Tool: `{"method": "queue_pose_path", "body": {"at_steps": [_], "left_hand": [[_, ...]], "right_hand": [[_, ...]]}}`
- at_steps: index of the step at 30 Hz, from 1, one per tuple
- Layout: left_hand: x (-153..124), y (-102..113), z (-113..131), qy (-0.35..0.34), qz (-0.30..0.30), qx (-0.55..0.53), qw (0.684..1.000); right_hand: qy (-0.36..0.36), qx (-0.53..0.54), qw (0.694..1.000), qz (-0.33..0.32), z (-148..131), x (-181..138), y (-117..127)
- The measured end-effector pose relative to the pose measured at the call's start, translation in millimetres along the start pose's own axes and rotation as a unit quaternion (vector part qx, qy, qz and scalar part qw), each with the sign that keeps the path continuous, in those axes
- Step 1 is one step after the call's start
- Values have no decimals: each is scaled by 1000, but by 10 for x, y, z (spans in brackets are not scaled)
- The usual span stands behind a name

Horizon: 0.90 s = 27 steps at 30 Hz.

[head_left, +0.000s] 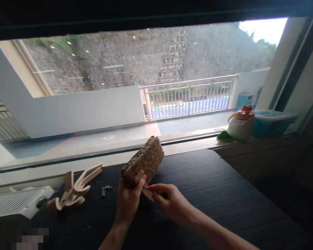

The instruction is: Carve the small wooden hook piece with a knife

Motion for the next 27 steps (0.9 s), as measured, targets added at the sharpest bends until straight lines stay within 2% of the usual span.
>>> {"method": "queue_pose_path", "body": {"at_steps": [2, 4, 6, 8, 11, 14, 16, 18, 22, 23, 27], "left_hand": [[-8, -31, -16, 4, -9, 7, 1000], [-17, -41, -30, 5, -5, 6, 1000], [-23, -39, -52, 12, 4, -7, 1000], [-29, -49, -84, 29, 4, -23, 999], [-39, -58, -90, 44, -2, -26, 999], [-51, -42, -51, 29, -4, -5, 1000], [-62, -64, -77, 32, -17, 3, 999], [-72, -103, -130, 41, -32, 0, 999], [-76, -155, -197, 57, -36, -38, 997], [-72, -157, -203, 62, -34, -49, 996], [-44, -89, -210, 90, 0, -94, 991]], "right_hand": [[65, -176, 982, 5, -138, -42, -14], [117, -324, 939, 0, -252, -96, -85], [148, -397, 906, -7, -324, -138, -151], [157, -414, 897, -8, -356, -157, -175], [141, -356, 924, -1, -335, -147, -140], [87, -184, 979, 13, -212, -95, -52], [40, -61, 997, 10, -99, -54, -29], [9, -19, 1000, 8, -31, -23, -17], [-24, -95, 994, 42, -7, -3, 118], [-33, -80, 996, 37, 9, -1, 132], [-57, 89, 994, -7, 75, 6, 91]]}}
Point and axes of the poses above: each hand's wrist, its own x-axis towards the middle knuckle, its own y-axis out of the back of the hand, z = x × y, the point moved 10 cm from there along x, towards the middle knuckle, and after that the axes turned 11 degrees about x, right-handed, at the moved point
